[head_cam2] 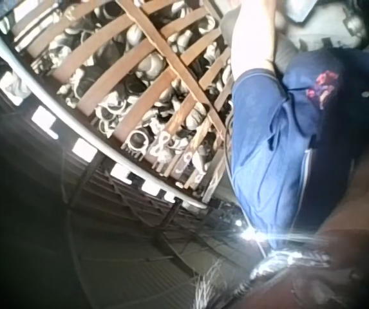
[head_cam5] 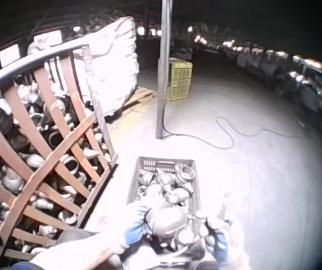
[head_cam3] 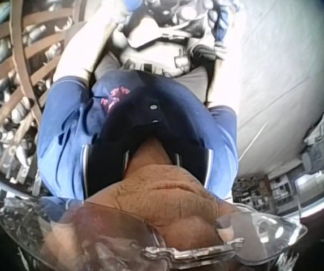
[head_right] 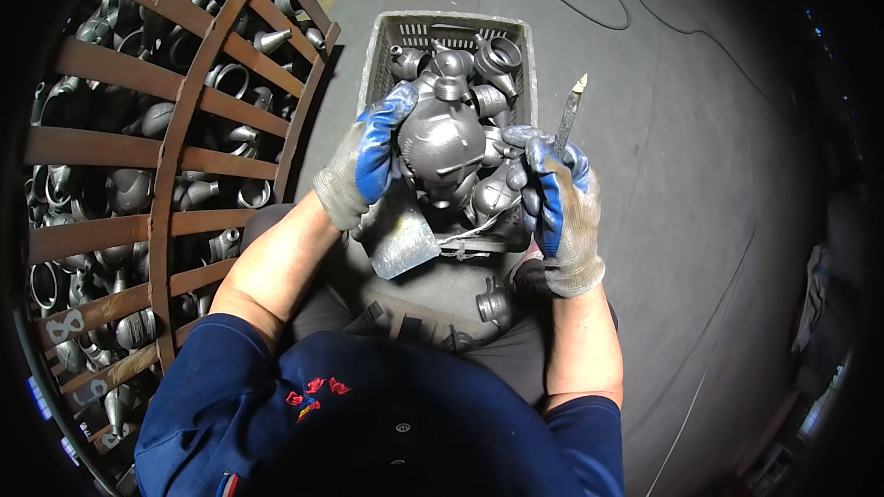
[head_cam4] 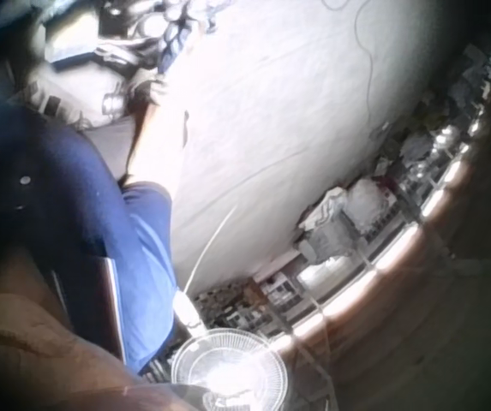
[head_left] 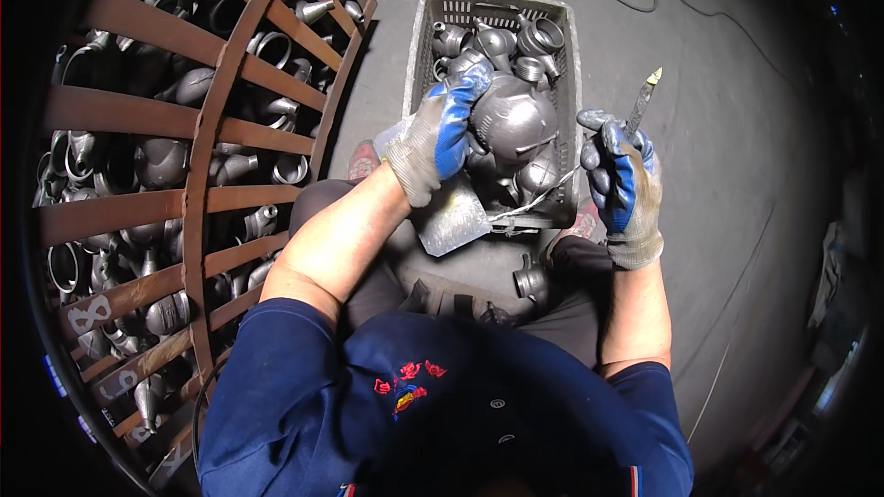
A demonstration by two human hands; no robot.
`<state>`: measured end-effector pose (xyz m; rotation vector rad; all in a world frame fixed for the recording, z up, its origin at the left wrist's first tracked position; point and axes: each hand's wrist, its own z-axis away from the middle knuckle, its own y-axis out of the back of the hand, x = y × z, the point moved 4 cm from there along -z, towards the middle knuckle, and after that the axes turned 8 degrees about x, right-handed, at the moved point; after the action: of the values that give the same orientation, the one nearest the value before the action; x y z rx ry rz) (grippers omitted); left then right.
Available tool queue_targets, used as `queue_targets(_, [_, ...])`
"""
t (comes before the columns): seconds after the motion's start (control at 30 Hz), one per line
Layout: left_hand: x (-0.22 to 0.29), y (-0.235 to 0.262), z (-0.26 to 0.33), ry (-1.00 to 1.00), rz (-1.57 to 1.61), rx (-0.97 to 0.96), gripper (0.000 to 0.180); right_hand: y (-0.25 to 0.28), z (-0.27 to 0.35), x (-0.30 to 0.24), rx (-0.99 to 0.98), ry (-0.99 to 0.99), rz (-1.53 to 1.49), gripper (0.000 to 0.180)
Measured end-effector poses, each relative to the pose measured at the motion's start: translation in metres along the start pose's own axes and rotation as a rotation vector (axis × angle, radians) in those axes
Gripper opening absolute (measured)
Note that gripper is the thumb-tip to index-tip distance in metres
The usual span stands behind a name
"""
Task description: Picking up metal casting components from a bin and using a scribe tool to mark them.
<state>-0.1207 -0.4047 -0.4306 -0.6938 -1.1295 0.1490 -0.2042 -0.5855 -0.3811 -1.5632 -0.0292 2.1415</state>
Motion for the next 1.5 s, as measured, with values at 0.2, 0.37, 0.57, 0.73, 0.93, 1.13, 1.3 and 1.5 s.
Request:
queue_targets(0.2, [-0.004,0.001,0.007,-0.185,-0.296,0.1,0.034,-0.004,-0.002,0.007,0.094,0.05,0.114,0.028])
queue_targets(0.37, [-0.011,-0.005,0.012,-0.079,-0.257,0.107,0.032,0.007,-0.007,0.006,0.105,0.244,0.233,0.035])
queue_targets(0.57, [-0.02,-0.008,0.019,-0.075,-0.655,0.156,0.025,-0.001,-0.013,-0.01,0.168,0.572,0.882,0.031])
queue_targets(0.73, [-0.006,-0.022,0.004,-0.44,-0.475,-0.053,0.047,0.101,0.0,-0.028,0.593,0.388,0.864,0.035])
queue_targets(0.93, [-0.018,-0.029,0.0,-0.292,-0.784,-0.093,0.04,0.261,0.137,0.015,0.959,0.268,0.998,0.034])
queue_targets(1.13, [-0.012,-0.007,-0.002,-0.31,-0.8,-0.073,0.037,0.334,0.208,0.146,1.022,-0.311,1.206,0.04])
queue_targets(1.3, [-0.028,0.035,-0.023,-0.163,-0.628,0.146,0.029,0.378,0.241,0.245,0.93,-0.479,1.102,0.032])
queue_targets(1.5, [-0.01,-0.001,-0.017,-0.177,-0.421,0.077,0.028,0.409,0.134,0.196,0.895,-0.069,0.66,0.02])
